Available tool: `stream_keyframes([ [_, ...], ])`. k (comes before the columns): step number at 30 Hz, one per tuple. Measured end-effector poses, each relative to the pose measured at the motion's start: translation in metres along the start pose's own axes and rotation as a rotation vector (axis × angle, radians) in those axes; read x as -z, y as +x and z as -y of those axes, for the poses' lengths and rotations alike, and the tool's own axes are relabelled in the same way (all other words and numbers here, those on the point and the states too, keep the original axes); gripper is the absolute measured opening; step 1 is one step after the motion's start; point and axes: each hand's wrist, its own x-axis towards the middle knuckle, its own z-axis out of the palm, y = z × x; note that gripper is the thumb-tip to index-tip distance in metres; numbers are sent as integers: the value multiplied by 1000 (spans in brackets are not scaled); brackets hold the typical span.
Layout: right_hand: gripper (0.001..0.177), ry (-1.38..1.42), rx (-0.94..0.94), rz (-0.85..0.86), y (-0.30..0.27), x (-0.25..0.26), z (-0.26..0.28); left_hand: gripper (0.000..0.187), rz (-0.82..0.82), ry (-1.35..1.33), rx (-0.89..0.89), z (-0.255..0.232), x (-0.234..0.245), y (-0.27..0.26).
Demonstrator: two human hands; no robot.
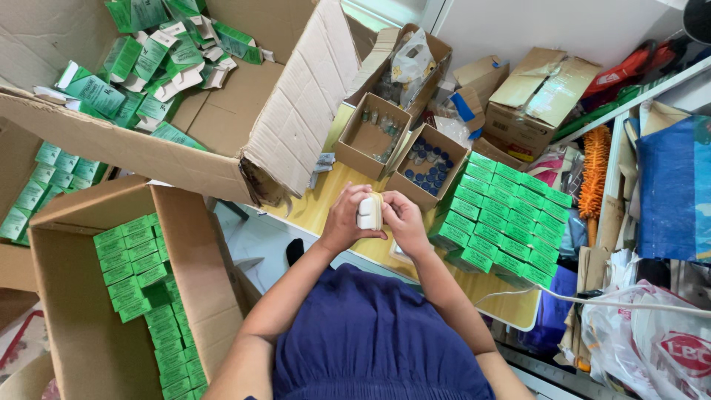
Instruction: The person repeatedly picks green medicine boxes from a large cardboard box, opens them, removes the blister packs, and places them into small white plastic containers. The empty boxes are discarded back into the large box, and the filled containers are stacked on the table.
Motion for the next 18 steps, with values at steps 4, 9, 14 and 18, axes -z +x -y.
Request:
stream_keyframes([
  [4,15,135,-157,-1,5,11,-16,96,32,189,-143,-7,7,6],
  [9,16,390,21,-245,16,27,-33,94,-103,334,-241,-5,9,2],
  [14,20,531,67,-405,31,98,2,83,-158,79,354,38,11,-34],
  [18,12,392,99,-490,37,104,-10,64,-142,-357,926,88,-25,-48],
])
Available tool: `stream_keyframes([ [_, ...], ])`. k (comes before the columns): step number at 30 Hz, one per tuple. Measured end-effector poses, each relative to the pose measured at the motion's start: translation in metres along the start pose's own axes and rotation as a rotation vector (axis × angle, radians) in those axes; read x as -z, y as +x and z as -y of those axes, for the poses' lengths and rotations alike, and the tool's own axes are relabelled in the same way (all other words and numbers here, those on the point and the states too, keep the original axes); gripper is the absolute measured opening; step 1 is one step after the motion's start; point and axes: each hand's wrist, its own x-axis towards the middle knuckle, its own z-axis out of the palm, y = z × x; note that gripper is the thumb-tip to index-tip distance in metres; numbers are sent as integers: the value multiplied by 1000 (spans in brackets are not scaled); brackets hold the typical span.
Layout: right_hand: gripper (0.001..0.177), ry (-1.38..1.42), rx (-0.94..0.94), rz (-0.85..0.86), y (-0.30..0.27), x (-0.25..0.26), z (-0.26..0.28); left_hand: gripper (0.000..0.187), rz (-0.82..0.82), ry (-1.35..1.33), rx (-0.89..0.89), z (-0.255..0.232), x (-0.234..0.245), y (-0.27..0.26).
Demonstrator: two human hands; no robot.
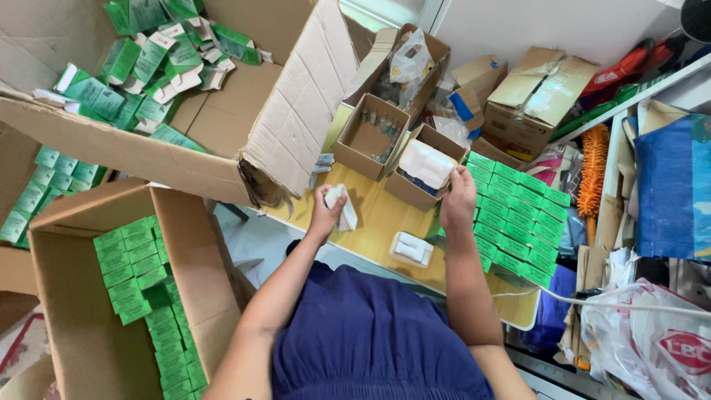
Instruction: The person repeatedly picks green medicine boxes from a large cardboard box, opens them, removes the blister packs, and places them into small white plastic containers. The empty boxes are discarded back into the large box, and the filled containers are stacked on the table.
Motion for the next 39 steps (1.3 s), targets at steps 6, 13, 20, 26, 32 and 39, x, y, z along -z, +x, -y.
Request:
stream_keyframes([
  [6,8,-306,-7,56,-20,0,-55,55,-22,387,41,24,-16,24],
  [13,8,-799,198,179,-55,-37,-66,63,-278,867,-368,28,-17,26],
  [20,30,-878,530,686,-70,-83,-39,65,315,-701,308,10,-38,26],
  [26,16,-1248,487,172,37,-37,-49,55,526,-978,371,-18,5,23],
  [32,20,-1657,-3,455,96,-16,-81,53,482,-970,476,-14,20,23],
  [39,19,-1820,36,516,104,-20,-80,51,445,-959,496,-7,27,27],
])
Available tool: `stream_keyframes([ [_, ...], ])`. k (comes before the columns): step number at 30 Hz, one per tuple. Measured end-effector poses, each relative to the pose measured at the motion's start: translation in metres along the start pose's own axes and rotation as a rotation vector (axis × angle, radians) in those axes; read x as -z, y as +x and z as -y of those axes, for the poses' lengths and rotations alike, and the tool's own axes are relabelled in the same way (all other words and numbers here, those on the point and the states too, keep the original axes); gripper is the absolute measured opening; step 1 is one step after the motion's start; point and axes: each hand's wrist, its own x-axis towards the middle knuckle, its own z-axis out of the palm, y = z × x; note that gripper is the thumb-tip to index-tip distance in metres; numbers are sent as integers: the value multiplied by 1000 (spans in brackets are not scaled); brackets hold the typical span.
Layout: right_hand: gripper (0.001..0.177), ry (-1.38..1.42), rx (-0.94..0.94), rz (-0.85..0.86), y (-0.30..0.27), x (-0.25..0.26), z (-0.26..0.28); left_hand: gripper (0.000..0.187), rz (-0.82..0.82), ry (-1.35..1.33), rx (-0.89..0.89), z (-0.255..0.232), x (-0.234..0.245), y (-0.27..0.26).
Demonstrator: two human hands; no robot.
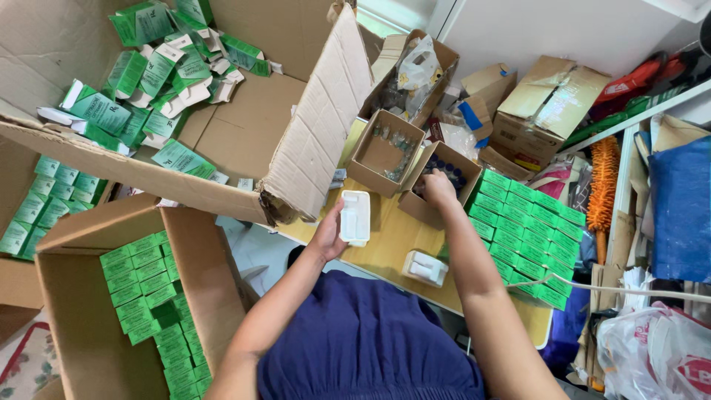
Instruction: The person repeatedly picks green medicine boxes from a large cardboard box, opens them, removes the blister packs, and places them into small white plastic containers. The empty boxes are discarded back into the large box, and the filled containers are stacked on the table.
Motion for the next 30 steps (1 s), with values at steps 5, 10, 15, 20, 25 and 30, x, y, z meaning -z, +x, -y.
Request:
stream_keyframes([
  [5,26,18,-54,-51,0,-2,-4,51,17,33,20,2,-7,6],
  [10,20,-51,-47,-130,1,1,-5,52,15,48,51,5,-17,11],
  [15,26,201,-15,-397,-15,33,-16,45,-29,116,10,-6,-26,7],
  [20,26,783,129,-286,-48,86,3,35,-37,149,-83,-10,-43,10],
  [25,13,864,288,-106,-75,114,69,30,-19,163,-62,-1,-57,22],
  [30,22,458,430,-213,-95,123,128,46,64,111,-35,5,-65,26],
])
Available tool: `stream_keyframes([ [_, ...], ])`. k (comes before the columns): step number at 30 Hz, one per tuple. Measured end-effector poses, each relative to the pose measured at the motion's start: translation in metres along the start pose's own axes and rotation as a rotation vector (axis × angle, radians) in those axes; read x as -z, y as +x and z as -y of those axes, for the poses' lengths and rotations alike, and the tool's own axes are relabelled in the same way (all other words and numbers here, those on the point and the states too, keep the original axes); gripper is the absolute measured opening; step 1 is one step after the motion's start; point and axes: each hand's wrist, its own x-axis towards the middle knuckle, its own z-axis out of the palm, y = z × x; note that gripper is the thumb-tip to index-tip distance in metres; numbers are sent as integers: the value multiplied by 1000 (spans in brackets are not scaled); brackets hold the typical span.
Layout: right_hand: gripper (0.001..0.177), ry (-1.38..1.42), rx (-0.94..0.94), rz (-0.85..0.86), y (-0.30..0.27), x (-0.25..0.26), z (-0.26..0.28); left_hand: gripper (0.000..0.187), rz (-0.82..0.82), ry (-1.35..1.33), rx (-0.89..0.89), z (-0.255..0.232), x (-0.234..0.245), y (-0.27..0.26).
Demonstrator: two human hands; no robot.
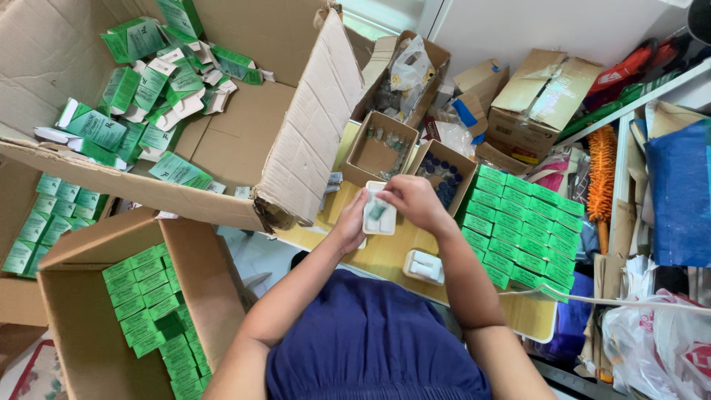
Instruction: The person repeatedly picks green medicine boxes from a large cardboard box, opens them, removes the blister packs, and places them into small white plastic containers. The empty boxes are discarded back into the large box, and the filled containers are stacked on the table.
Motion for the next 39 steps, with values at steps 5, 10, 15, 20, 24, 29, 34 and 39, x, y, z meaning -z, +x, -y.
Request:
stream_keyframes([
  [5,23,-226,242,-188,-4,-23,14,52,26,-54,58,-1,3,-12],
  [10,11,-93,-29,-375,25,-29,-59,48,57,136,-50,-15,10,-38],
  [15,8,-235,-241,-376,75,-53,-162,60,-1,124,-108,-36,10,-68],
  [20,24,-612,-200,-238,113,-94,-203,62,-43,129,-133,-51,11,-92],
  [24,18,-845,-247,-123,137,-111,-208,60,-28,205,-244,-54,17,-99],
  [29,15,-897,-221,-156,152,-120,-204,62,-44,212,-265,-65,22,-97],
  [34,12,-779,-210,-181,147,-117,-205,65,-39,229,-245,-70,25,-89],
  [39,7,-289,-350,-256,126,-74,-190,62,-10,301,-280,-69,26,-72],
])
